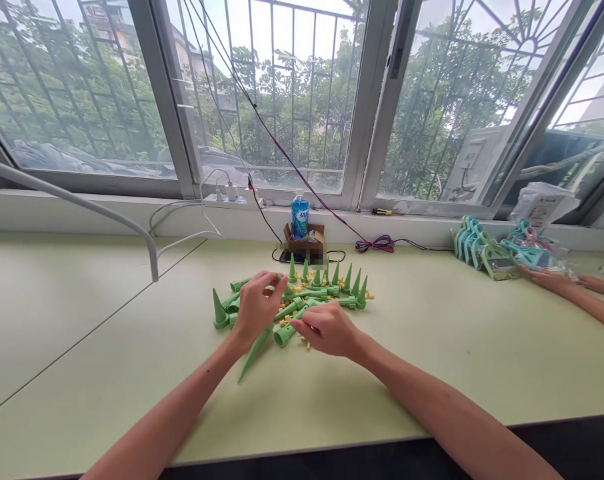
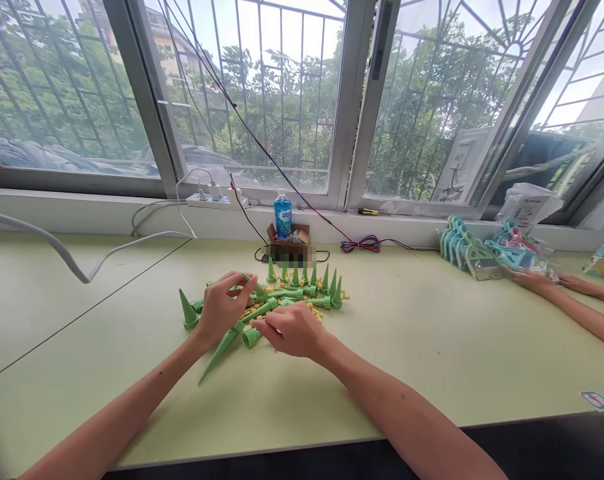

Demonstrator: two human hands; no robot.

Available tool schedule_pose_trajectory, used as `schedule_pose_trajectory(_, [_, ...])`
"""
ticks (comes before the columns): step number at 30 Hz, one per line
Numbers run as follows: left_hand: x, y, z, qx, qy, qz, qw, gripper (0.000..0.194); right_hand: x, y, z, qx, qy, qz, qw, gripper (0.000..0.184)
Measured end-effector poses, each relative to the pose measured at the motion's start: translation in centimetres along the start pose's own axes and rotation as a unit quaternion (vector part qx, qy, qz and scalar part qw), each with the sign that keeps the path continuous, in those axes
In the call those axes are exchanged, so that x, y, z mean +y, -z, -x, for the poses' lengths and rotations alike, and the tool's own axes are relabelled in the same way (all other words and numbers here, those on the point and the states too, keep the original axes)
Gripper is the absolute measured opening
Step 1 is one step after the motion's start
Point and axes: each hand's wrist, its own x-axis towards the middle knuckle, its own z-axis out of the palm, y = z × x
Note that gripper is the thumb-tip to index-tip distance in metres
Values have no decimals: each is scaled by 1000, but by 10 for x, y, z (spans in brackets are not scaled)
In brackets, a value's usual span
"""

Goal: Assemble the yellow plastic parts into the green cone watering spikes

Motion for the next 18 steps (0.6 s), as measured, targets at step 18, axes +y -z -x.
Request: schedule_pose_trajectory(18, [-6, -2, -2, -35, 184, 158, 970, 39, -5, 1, -2, -40, -8, 4, 999, 52])
